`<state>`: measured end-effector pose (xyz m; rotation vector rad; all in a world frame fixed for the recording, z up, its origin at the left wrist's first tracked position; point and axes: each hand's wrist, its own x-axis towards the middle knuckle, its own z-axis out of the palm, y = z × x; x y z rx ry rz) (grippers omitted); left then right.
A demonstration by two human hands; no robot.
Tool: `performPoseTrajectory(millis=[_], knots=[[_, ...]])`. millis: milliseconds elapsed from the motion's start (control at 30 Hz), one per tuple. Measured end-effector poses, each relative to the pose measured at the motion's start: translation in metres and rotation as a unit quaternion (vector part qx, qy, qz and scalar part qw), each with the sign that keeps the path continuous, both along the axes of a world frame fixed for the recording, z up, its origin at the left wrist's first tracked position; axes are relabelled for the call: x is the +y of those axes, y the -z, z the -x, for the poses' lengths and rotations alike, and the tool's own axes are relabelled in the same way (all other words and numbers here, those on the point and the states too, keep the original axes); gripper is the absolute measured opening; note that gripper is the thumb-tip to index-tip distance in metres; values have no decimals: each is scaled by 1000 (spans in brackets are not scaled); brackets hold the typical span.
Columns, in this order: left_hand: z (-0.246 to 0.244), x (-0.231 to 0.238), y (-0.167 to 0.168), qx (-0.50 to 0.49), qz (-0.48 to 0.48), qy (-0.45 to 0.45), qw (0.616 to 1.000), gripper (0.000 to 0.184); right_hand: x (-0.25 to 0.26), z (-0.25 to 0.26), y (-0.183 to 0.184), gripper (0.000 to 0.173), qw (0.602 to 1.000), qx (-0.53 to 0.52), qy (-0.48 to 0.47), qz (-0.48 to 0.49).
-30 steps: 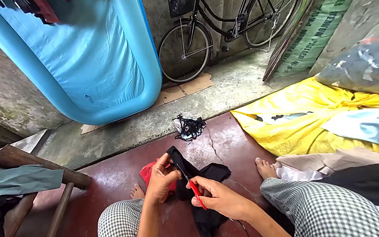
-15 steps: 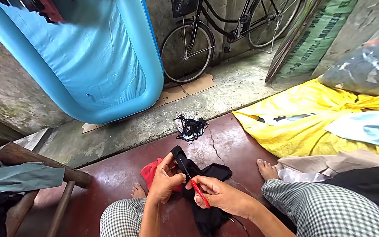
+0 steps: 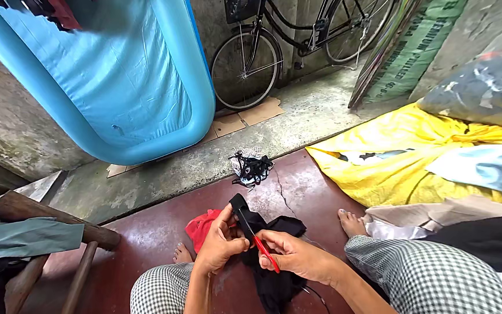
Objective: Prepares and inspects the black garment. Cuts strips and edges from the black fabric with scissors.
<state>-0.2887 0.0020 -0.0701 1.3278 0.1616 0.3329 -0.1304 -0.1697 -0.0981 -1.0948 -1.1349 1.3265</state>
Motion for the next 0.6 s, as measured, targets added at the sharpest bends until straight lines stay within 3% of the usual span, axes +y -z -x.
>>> performPoseTrajectory(millis=[200,600], knots=[[0,-1,0,-7,2,-1,1000,89,1,5,0,39,999,0,52,-8],[-3,-6,5,9,4,27,1000,102,0,4,4,46,998,-31,51,-2]])
